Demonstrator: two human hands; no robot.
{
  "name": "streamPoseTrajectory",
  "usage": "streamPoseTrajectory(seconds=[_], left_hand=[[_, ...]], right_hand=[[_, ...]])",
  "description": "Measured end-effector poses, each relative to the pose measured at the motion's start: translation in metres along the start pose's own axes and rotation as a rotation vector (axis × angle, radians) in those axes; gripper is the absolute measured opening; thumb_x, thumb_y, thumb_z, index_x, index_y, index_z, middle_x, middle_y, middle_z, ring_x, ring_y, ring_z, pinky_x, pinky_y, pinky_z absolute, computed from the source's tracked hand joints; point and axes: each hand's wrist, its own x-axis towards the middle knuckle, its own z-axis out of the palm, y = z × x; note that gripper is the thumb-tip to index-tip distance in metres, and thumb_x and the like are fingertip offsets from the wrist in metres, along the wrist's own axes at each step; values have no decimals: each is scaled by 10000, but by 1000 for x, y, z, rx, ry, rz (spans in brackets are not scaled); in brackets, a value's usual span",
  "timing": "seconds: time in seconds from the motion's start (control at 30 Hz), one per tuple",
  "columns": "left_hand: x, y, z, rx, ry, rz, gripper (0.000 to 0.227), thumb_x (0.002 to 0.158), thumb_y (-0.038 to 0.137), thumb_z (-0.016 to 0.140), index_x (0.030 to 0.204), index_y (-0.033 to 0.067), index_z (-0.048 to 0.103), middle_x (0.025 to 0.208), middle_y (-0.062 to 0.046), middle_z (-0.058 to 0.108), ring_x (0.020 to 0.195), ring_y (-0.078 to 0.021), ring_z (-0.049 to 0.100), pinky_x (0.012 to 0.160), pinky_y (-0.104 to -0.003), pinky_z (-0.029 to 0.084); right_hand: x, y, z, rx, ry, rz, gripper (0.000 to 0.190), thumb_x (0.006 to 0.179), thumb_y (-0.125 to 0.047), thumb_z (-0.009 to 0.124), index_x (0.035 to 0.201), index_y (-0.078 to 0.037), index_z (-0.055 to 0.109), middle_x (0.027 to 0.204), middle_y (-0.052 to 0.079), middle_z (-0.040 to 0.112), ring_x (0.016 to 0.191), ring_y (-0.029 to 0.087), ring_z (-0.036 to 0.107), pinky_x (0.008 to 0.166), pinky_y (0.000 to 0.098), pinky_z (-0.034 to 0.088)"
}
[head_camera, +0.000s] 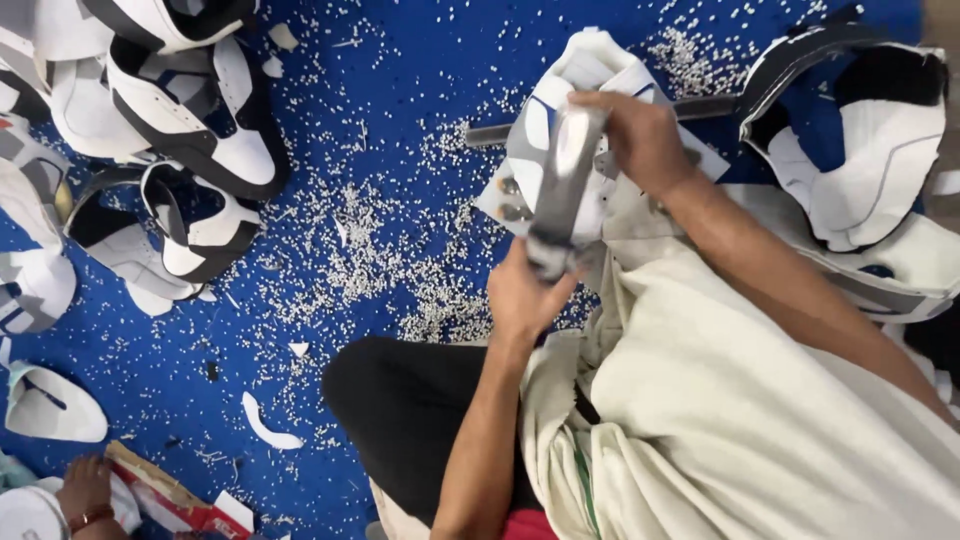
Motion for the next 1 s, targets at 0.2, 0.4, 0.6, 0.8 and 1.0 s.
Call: streamPoseTrajectory(seconds=[0.2,0.4,0.6,0.8,1.0], left_hand=[[-26,26,-46,-326,169,-39,348,737,215,808,937,8,612,759,-123,723,684,-228,766,641,-331,585],[-42,77,-102,-395,243,184,363,706,172,835,894,62,544,669,-30,583,555,-141,579,570,-273,492],[-8,37,-26,-655,321,313,296,758,109,744,937,56,515,725,-31,503,617,-175,525,593,-260,466],[-21,-10,-11,-171,61,-40,446,681,230,876,964,7,613,775,-115,722,681,-212,743,647,-337,565],[-58,12,-58,-349,184,-161,335,742,209,832,921,21,620,726,-86,709,632,-145,695,627,-308,573]], right_hand=[[34,33,-28,511,143,489,176,1198,-152,435,1146,-29,551,1171,176,732,1028,234,749,924,347,647],[26,24,-15,342,108,417,119,1162,-74,513,1083,6,551,1158,183,738,1025,234,756,880,344,620],[26,-30,-12,-244,17,19,90,1118,-39,579,1107,34,632,1166,165,748,983,264,743,849,383,608],[19,44,-15,202,259,314,121,1105,-83,548,1130,-18,648,1121,165,750,1017,282,763,897,389,656],[42,-31,-10,574,65,588,49,1116,-51,566,1129,-10,591,1168,143,728,1095,247,746,981,375,630]])
